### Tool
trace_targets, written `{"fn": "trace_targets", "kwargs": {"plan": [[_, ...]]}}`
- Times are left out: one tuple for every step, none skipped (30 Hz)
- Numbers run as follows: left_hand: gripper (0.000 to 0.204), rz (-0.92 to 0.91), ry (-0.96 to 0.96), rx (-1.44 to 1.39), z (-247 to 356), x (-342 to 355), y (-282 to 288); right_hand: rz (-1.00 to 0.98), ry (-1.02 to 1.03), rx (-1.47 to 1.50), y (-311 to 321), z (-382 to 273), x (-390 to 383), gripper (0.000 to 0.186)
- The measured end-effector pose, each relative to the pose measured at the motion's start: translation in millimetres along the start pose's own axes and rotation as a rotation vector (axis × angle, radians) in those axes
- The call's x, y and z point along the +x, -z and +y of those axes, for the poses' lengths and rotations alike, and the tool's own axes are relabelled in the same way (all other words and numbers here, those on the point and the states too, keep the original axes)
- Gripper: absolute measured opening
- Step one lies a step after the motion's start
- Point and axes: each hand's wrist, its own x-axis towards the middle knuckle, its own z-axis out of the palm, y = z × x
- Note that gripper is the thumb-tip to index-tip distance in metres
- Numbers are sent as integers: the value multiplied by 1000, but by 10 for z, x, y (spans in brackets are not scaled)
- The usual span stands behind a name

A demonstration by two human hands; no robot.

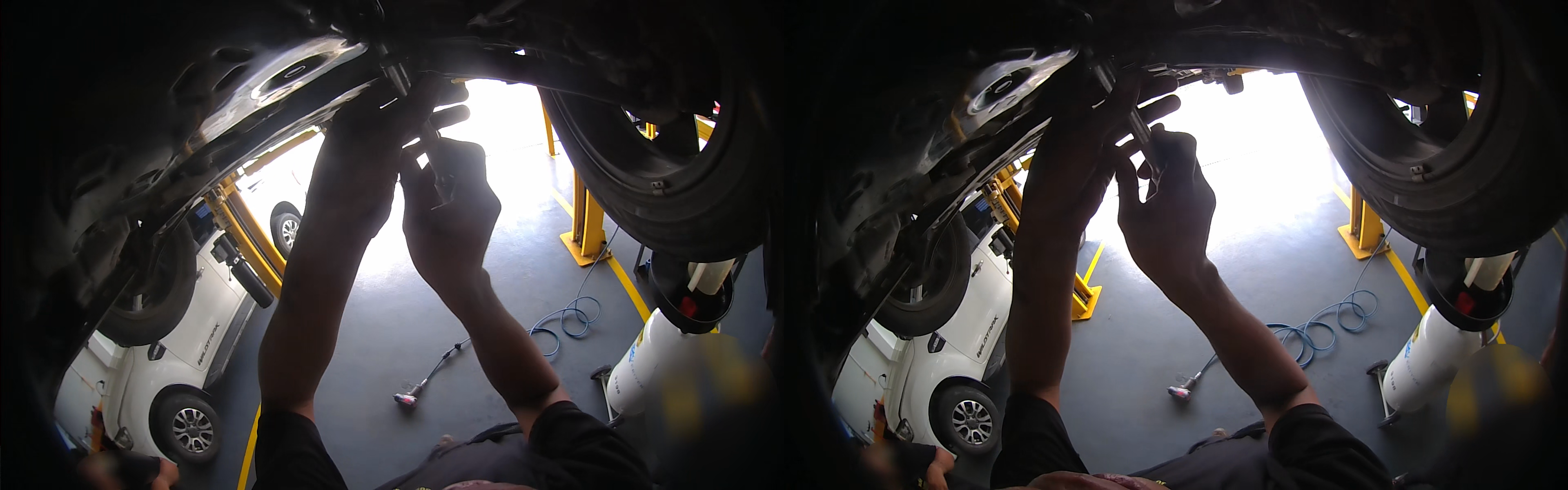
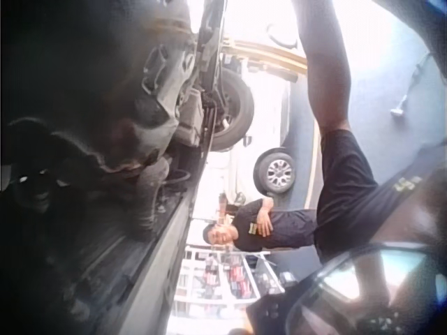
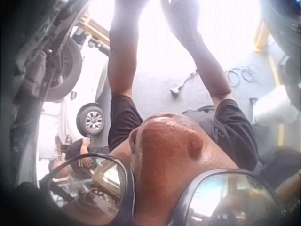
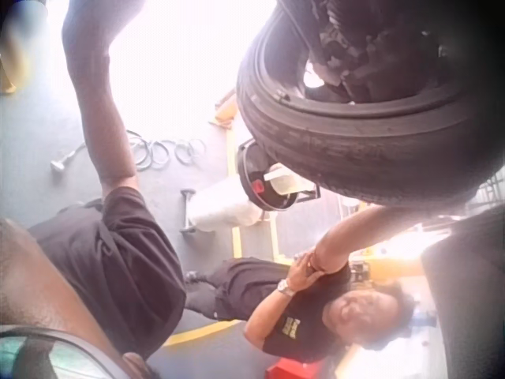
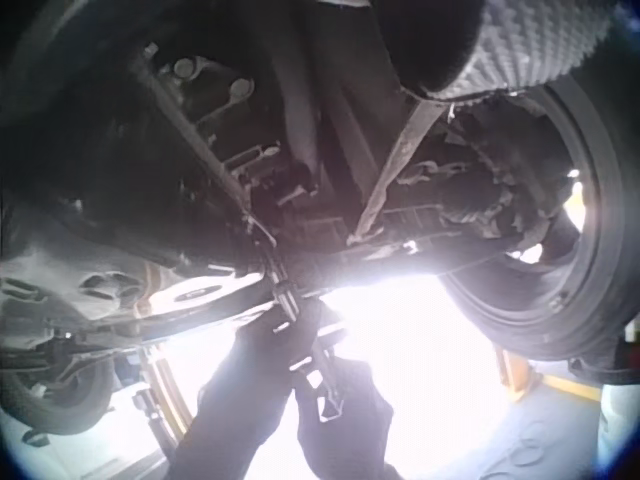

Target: The person works under a raised vehicle, using a ratchet and socket to loosen and tighten bolts on the undercarriage. They repeatedly reach for tools, adjust the ratchet, and apply torque to fasteners while other mechanics stand nearby.

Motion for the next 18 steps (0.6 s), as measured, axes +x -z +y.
{"fn": "trace_targets", "kwargs": {"plan": [[42, 30, 120, -88, 143, 61, -87, 57, 69, -19, -8, 148, 0, 9], [42, 57, 258, -150, 237, 57, -86, 0, 34, 3, -12, 129, -4, 9], [45, -43, 57, 226, 163, -3, -4, -57, 0, 26, -2, 105, -2, 11], [44, -35, 99, 78, 132, -19, -10, -115, -34, 48, 10, 94, -2, 12], [44, -17, 129, -76, 95, -2, -28, -274, -284, 361, 35, 125, 36, 28], [44, 0, 157, -230, 81, 20, -42, -306, -363, 456, 74, 126, 77, 29], [43, 2, 206, -409, 93, 53, -53, -338, -442, 550, 129, 102, 134, 30], [43, 0, 252, -597, 89, 89, -86, -366, -523, 637, 198, 91, 189, 31], [43, -1, 309, -778, 105, 89, -81, -398, -615, 732, 250, 43, 215, 33], [37, 14, 298, -642, 118, 80, -62, -428, -708, 825, 297, -1, 236, 34], [32, 27, 292, -498, 155, 60, -14, -459, -803, 926, 323, -55, 238, 35], [29, -9, 196, -306, 117, 18, 38, -490, -898, 1026, 328, -89, 218, 37], [26, -27, 103, -116, 79, -37, 96, -365, -559, 661, 235, -140, 114, 24], [27, 69, 189, -272, 116, -12, 47, -159, -312, 182, 190, -162, 47, 15], [28, 163, 276, -427, 200, 19, -21, -57, -178, 62, 168, -167, -7, 16], [29, 258, 365, -582, 276, 54, -77, -14, -128, 19, 163, -148, -24, 17], [32, 288, 404, -584, 325, 85, -105, 31, -82, -21, 152, -131, -46, 20], [31, 257, 347, -493, 315, 77, -110, 20, -122, 16, 145, -117, -38, 24]]}}
